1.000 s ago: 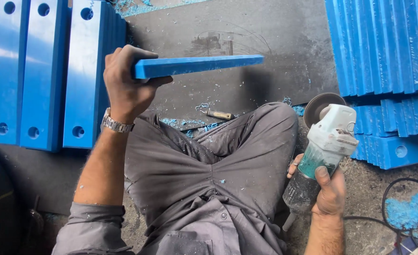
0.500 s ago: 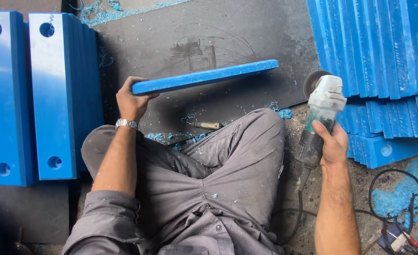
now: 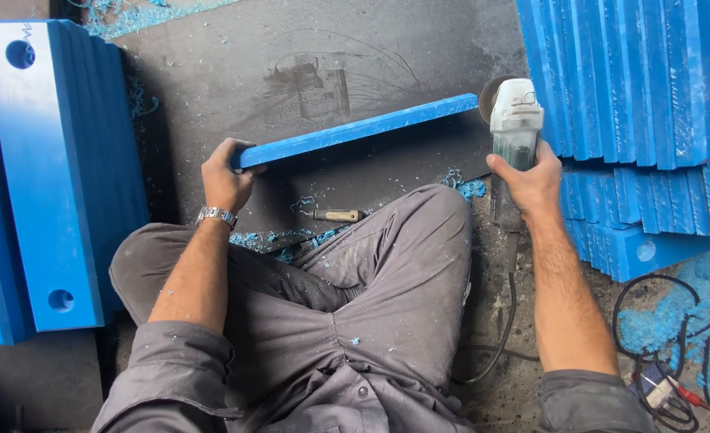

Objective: Finishing and deburring the edges of blue plastic industrial components using an angle grinder and a manual deburring tool.

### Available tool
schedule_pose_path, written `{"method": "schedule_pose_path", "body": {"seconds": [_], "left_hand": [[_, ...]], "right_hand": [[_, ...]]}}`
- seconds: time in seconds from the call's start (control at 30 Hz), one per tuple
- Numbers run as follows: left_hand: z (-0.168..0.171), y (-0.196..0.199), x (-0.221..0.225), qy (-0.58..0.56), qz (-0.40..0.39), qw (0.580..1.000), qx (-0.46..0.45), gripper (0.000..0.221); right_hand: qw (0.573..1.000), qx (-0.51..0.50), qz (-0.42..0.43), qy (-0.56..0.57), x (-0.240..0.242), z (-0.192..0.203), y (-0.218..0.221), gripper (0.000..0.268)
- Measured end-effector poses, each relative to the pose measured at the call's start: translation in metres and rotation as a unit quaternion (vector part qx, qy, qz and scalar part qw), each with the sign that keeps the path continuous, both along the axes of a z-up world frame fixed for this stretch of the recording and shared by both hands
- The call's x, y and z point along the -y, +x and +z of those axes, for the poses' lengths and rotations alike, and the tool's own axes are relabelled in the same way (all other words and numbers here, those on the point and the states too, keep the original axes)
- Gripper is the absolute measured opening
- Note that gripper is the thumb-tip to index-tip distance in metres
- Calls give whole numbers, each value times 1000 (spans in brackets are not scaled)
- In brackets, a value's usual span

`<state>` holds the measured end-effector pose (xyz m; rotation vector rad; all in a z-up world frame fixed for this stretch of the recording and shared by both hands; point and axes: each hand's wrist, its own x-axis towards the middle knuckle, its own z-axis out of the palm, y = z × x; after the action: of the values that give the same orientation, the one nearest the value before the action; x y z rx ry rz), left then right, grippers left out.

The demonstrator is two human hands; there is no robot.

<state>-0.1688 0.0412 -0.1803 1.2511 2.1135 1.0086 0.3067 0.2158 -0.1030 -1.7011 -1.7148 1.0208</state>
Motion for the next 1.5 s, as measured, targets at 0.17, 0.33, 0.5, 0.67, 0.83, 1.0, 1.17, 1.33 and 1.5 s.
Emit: {"method": "schedule_pose_path", "body": {"seconds": [0.17,0.33,0.5,0.67,0.83,1.0,1.17,1.33,1.5], "left_hand": [[-3,0,-6,19,-14,999,-29,36],[-6,1,-1,14,-21,998,-55,37],[-2,1,-5,11,-17,997,-71,38],[-2,2,-6,1,-16,998,-60,35],[-3,2,-5,-9,-18,998,-63,34],[-2,2,-3,-3,-17,997,-80,36],[-1,2,-4,-1,-23,997,-72,36],[-6,-1,-4,0,-18,996,-82,36],[-1,3,-3,0,-10,997,-75,36]], "right_hand": [[1000,26,15,0,-11,2,2,55],[999,44,19,-17,-13,2,1,55],[998,55,33,-5,-19,-5,2,55],[998,57,24,-31,-17,3,-8,57],[995,86,30,-35,-10,1,-21,59],[982,158,103,-25,4,6,-65,73],[971,158,182,-9,11,12,-90,74],[973,181,139,-35,-8,4,-55,70],[990,117,-19,-76,-15,6,-32,64]]}}
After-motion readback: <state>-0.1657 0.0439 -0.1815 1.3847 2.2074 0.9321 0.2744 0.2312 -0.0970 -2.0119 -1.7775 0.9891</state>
